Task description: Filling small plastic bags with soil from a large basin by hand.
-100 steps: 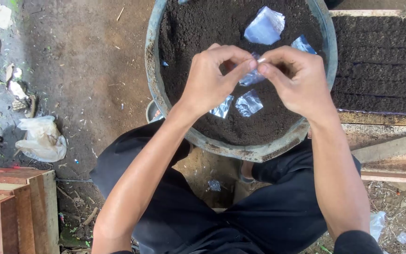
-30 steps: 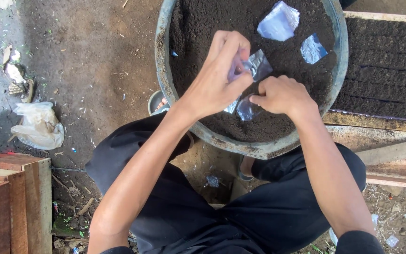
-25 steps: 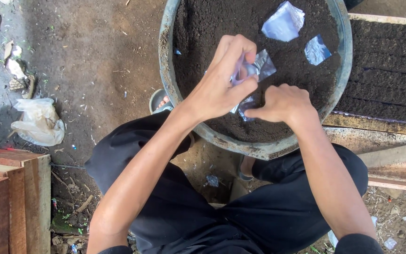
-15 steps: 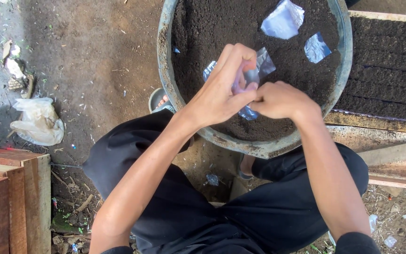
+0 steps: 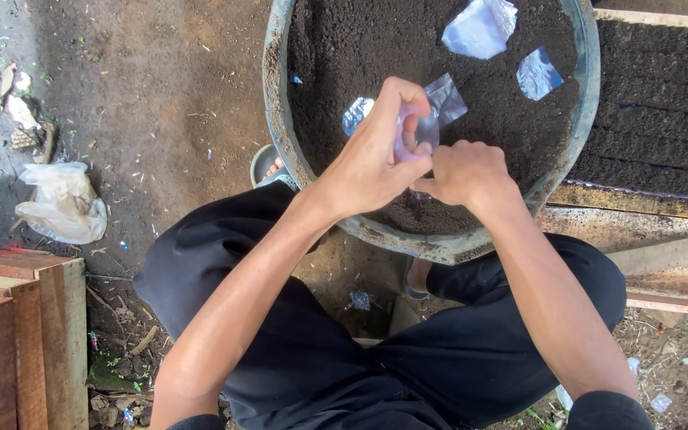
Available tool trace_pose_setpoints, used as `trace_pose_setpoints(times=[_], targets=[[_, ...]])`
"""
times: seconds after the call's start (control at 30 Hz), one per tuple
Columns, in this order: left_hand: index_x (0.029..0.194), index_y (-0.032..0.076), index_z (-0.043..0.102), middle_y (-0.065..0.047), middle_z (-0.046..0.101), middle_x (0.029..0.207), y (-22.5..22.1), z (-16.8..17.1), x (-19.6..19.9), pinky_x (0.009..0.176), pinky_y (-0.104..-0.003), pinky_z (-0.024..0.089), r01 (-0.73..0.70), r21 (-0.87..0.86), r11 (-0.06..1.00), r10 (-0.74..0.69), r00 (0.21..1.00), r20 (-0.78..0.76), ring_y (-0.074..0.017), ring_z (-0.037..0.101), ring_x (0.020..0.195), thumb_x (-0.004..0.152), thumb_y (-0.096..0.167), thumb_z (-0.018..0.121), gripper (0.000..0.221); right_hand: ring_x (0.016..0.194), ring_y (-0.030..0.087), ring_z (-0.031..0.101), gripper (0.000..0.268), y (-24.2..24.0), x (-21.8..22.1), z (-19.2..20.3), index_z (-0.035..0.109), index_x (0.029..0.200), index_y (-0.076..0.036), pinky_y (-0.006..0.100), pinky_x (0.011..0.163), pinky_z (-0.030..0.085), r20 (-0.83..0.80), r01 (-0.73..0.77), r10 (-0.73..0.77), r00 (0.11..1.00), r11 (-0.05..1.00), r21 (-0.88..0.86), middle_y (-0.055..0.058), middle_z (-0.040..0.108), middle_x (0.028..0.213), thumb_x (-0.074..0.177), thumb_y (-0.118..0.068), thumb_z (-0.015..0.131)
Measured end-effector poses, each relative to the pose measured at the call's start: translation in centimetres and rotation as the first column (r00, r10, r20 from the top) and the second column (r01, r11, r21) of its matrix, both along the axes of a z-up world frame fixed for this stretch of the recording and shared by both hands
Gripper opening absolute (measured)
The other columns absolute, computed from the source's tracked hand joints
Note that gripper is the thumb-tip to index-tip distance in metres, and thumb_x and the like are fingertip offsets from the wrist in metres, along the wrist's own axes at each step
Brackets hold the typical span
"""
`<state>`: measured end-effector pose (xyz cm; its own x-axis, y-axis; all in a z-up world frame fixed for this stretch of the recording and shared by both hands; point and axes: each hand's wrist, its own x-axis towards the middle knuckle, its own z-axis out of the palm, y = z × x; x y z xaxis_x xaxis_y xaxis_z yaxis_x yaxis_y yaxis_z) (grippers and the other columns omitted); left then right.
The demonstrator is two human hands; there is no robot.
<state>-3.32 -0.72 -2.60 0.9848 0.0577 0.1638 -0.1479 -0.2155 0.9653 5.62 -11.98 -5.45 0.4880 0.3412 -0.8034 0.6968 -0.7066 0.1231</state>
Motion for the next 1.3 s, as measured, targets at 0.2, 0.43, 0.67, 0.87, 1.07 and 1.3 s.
trace_pose_setpoints(times=[0.2, 0.43, 0.67, 0.87, 1.07, 1.3], targets=[[0.095, 0.010, 0.025, -0.006, 0.042, 0.079, 0.7, 0.1, 0.1, 0.045, -0.020, 0.030, -0.024, -0.045, 0.999, 0.027, 0.997, 0.066, -0.0113, 0.038, 0.064, 0.072, -0.010, 0.042, 0.034, 0.043, 0.016, 0.036, 0.043, 0.0, 0.0, 2.7, 0.039, 0.056, -0.008, 0.031, 0.047, 0.034, -0.210, 0.085, -0.060, 0.976, 0.990, 0.114, 0.002, 0.037, 0.046, 0.089, -0.035, 0.043], [0.093, 0.008, 0.028, -0.004, 0.032, 0.078, 1.8, 0.7, 0.2, 0.052, -0.023, 0.033, -0.216, 0.012, 0.976, 0.214, 0.972, 0.094, -0.0122, 0.035, 0.071, 0.069, -0.011, 0.041, 0.033, 0.046, 0.011, 0.045, 0.031, 0.6, 0.1, 4.2, 0.057, 0.078, -0.007, 0.025, 0.047, 0.036, -0.350, 0.509, -0.370, 0.861, 0.653, 0.562, 0.005, 0.056, 0.063, 0.090, -0.034, 0.047], [0.089, 0.009, 0.028, 0.000, 0.031, 0.068, 1.6, 0.6, 0.1, 0.070, -0.029, 0.036, -0.221, -0.007, 0.975, 0.221, 0.975, -0.011, -0.0091, 0.038, 0.062, 0.070, -0.009, 0.042, 0.029, 0.044, 0.011, 0.033, 0.036, -0.1, -1.6, 3.9, 0.042, 0.060, -0.012, 0.027, 0.053, 0.039, -0.185, 0.074, -0.049, 0.982, 0.989, 0.130, -0.002, 0.034, 0.048, 0.088, -0.034, 0.044], [0.089, 0.010, 0.028, 0.000, 0.029, 0.066, 1.4, 1.2, -0.1, 0.076, -0.030, 0.042, -0.243, 0.018, 0.970, 0.243, 0.970, -0.023, -0.0103, 0.042, 0.067, 0.068, -0.008, 0.042, 0.030, 0.045, 0.012, 0.039, 0.019, 1.0, -1.6, 3.8, 0.044, 0.097, -0.008, 0.025, 0.042, 0.033, -0.349, 0.258, -0.104, 0.931, 0.864, 0.433, 0.003, 0.050, 0.065, 0.079, -0.011, 0.051], [0.089, 0.009, 0.028, -0.005, 0.040, 0.076, 1.7, 0.7, -0.1, 0.056, -0.023, 0.040, -0.273, -0.001, 0.962, 0.272, 0.961, -0.050, -0.0068, 0.034, 0.055, 0.065, -0.010, 0.042, 0.033, 0.095, 0.029, 0.045, 0.040, -0.6, -3.0, 1.4, 0.047, 0.112, -0.005, 0.043, 0.079, 0.040, 0.031, -0.144, 0.157, 0.987, 0.787, 0.600, 0.015, 0.047, 0.106, 0.080, -0.028, 0.049], [0.088, 0.009, 0.029, 0.001, 0.033, 0.067, 1.1, 0.1, 0.0, 0.047, -0.022, 0.034, -0.284, -0.046, 0.958, 0.280, 0.957, -0.073, -0.0076, 0.032, 0.054, 0.067, -0.007, 0.044, 0.031, 0.113, 0.034, 0.037, 0.048, -1.4, -5.9, -1.0, 0.044, 0.116, 0.002, 0.047, 0.088, 0.038, -0.022, -0.136, 0.205, 0.978, 0.723, 0.677, 0.021, 0.043, 0.119, 0.085, -0.035, 0.042]])
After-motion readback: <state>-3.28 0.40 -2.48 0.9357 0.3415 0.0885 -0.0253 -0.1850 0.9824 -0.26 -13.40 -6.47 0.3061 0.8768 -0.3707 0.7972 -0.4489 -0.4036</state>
